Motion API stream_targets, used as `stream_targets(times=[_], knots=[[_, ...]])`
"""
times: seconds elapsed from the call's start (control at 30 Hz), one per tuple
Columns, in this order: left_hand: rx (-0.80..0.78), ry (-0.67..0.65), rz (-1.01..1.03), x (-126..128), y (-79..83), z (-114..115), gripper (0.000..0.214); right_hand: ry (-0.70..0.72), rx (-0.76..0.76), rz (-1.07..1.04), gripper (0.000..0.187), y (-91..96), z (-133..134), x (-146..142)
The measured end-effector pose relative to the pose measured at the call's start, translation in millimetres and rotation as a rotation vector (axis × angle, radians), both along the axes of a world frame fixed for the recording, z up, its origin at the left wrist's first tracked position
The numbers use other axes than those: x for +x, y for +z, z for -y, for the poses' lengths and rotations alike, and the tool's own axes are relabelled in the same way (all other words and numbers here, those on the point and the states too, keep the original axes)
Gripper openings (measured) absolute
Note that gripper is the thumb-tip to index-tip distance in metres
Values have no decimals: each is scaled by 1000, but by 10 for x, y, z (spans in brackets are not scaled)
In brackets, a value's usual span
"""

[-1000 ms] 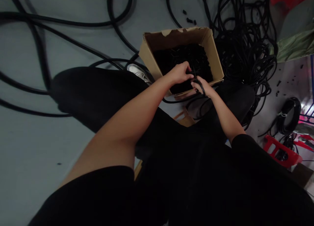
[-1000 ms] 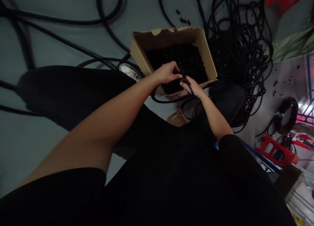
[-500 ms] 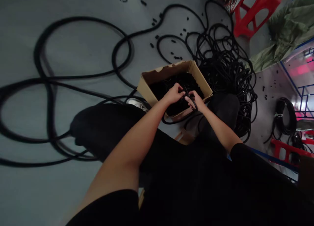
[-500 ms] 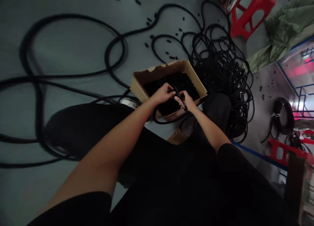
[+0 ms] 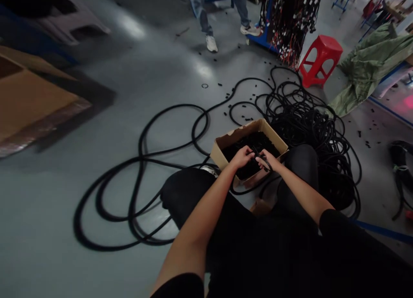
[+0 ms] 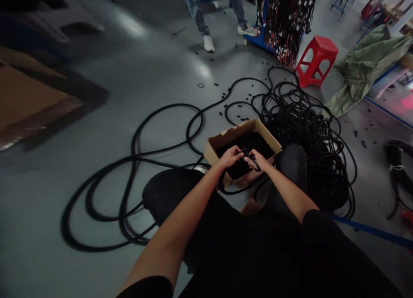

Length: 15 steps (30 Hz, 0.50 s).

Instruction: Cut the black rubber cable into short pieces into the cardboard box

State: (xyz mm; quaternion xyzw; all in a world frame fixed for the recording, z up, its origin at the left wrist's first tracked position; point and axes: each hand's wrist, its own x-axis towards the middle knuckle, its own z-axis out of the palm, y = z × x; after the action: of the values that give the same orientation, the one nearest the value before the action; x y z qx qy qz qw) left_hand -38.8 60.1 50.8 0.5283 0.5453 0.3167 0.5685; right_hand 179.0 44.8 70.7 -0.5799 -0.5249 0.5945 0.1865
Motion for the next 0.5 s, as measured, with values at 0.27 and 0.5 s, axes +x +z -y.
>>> stream_targets(times=[0.27, 0.5], knots=[[-90, -66, -33, -257, 251, 86, 44, 139, 90, 7, 67, 115, 54, 11], [-119, 118, 40, -164, -5, 174, 42, -34, -24, -40, 65, 27, -97, 1]])
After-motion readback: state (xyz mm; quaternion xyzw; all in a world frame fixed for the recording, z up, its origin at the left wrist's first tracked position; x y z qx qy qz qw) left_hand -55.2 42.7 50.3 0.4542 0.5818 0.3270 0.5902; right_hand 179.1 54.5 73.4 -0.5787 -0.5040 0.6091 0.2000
